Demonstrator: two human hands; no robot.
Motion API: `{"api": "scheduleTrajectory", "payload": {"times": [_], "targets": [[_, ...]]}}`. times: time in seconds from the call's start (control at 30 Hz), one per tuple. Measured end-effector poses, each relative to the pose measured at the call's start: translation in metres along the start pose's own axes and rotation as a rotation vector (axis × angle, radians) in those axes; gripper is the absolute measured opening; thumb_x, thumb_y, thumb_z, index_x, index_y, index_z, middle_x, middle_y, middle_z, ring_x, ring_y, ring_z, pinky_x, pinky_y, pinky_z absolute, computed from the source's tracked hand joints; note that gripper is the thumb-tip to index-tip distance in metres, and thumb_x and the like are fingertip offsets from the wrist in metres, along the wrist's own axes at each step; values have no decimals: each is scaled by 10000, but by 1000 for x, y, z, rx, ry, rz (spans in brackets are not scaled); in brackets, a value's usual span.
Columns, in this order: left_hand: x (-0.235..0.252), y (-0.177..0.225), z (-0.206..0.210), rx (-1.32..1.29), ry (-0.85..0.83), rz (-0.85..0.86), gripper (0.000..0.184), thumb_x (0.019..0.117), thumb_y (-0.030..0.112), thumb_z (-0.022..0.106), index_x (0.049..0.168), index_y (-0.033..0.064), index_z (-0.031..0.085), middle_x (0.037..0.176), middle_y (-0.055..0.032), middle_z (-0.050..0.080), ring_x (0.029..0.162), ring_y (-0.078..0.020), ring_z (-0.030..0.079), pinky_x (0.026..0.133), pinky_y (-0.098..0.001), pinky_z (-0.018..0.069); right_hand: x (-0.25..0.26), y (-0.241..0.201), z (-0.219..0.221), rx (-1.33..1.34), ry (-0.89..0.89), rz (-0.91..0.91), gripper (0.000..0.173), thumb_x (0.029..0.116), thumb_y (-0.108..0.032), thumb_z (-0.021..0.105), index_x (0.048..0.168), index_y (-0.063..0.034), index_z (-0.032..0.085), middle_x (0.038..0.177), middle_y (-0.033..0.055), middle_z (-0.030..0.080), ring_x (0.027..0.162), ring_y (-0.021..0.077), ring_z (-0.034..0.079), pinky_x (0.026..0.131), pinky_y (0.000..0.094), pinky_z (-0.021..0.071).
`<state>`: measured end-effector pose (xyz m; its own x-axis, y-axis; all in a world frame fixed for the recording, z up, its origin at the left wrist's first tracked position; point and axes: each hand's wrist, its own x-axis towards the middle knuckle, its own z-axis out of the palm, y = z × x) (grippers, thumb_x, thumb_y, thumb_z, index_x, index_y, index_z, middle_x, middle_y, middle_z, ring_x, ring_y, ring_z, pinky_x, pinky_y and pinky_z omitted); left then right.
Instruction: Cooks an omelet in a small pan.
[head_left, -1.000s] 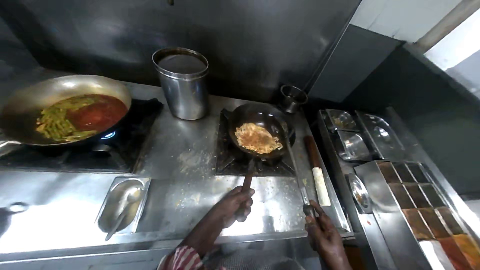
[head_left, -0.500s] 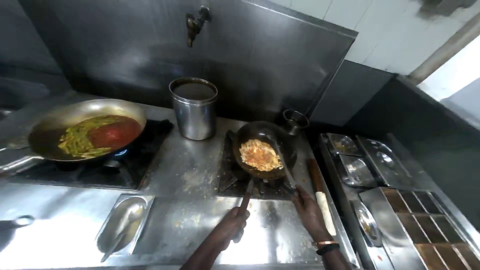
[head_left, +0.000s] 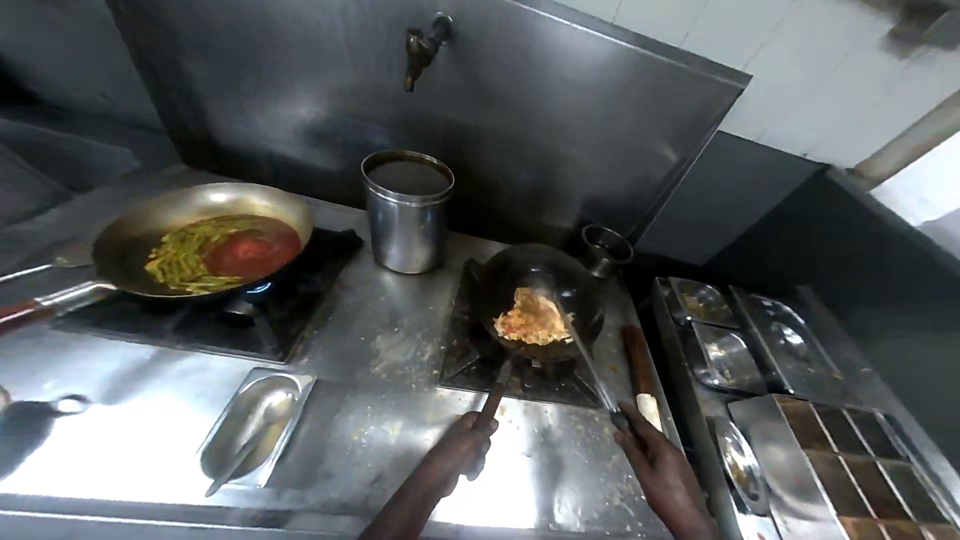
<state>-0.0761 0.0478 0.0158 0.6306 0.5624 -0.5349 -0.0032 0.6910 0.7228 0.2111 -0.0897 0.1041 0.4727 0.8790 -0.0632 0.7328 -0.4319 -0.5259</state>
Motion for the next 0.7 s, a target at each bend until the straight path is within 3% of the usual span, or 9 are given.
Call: {"api": "scheduleTrajectory", "payload": {"times": [0.13, 0.2, 0.27, 0.33, 0.37, 0.47, 0.53, 0.6, 0.7], "targets": [[-2, -5, 1, -123, -16, 34, 342, 1066, 272, 543, 1329, 57, 498, 747, -37, 543, 518, -123, 541, 466, -256, 504, 41, 1, 32, -155, 19, -40, 497, 1050, -340, 552, 1530, -223, 497, 1236, 127, 693, 1049, 304, 698, 946, 541, 550], [-7, -4, 1, -148, -43, 29, 343, 1072, 260, 533, 1350, 67, 477, 767, -32, 540, 529, -116, 539, 470, -250, 503, 30, 0, 30, -160, -94, -22, 519, 1050, -364, 543, 1554, -272, 461, 1248, 107, 692, 1053, 283, 696, 955, 534, 549], [-10, -8, 7, -162, -26, 34, 330, 1075, 257, 527, 1348, 80, 474, 780, -21, 527, 527, -103, 515, 460, -238, 478, 7, 2, 19, -27, -167, -2, 512, 1035, -352, 572, 1534, -276, 491, 1232, 62, 703, 1005, 213, 703, 924, 463, 572], [-12, -17, 24, -180, 22, 48, 344, 1077, 265, 524, 1361, 79, 466, 780, -17, 522, 519, -100, 505, 451, -241, 474, -6, 10, 11, 178, -153, 24, 496, 1013, -331, 616, 1495, -245, 535, 1165, 27, 718, 832, 153, 693, 729, 387, 596], [-12, -21, 33, -185, 29, 48, 351, 1081, 274, 518, 1367, 83, 448, 785, -14, 515, 517, -96, 500, 448, -239, 471, -8, 14, 9, 218, -118, 27, 504, 1008, -328, 623, 1495, -235, 535, 1155, 25, 719, 799, 149, 685, 686, 383, 590], [-5, -32, 52, -208, -4, 44, 373, 1080, 289, 525, 1380, 93, 422, 796, -24, 520, 530, -108, 517, 465, -252, 489, 2, 19, 6, 90, 9, 28, 490, 1031, -324, 594, 1510, -252, 522, 1252, 28, 706, 986, 178, 710, 884, 468, 589], [0, -36, 54, -208, -50, 33, 379, 1083, 294, 514, 1390, 93, 419, 791, -31, 529, 542, -125, 536, 482, -269, 507, 5, 22, 2, 16, 53, 54, 496, 1041, -308, 585, 1525, -232, 506, 1252, 85, 702, 1011, 249, 710, 912, 543, 565], [0, -39, 49, -204, -105, 41, 396, 1100, 333, 457, 1402, 78, 437, 767, -45, 559, 555, -149, 575, 506, -297, 541, -2, 26, -3, 70, 1, 99, 512, 1043, -306, 581, 1535, -204, 486, 1197, 91, 713, 886, 226, 709, 807, 489, 593], [-13, -54, 25, -63, -205, 40, 481, 1125, 409, 291, 1402, 74, 496, 833, -64, 642, 676, -172, 656, 637, -328, 594, -21, 19, -11, 484, -162, 232, 508, 1044, -210, 572, 1535, -137, 464, 916, 93, 673, 557, 162, 575, 476, 330, 510]]}}
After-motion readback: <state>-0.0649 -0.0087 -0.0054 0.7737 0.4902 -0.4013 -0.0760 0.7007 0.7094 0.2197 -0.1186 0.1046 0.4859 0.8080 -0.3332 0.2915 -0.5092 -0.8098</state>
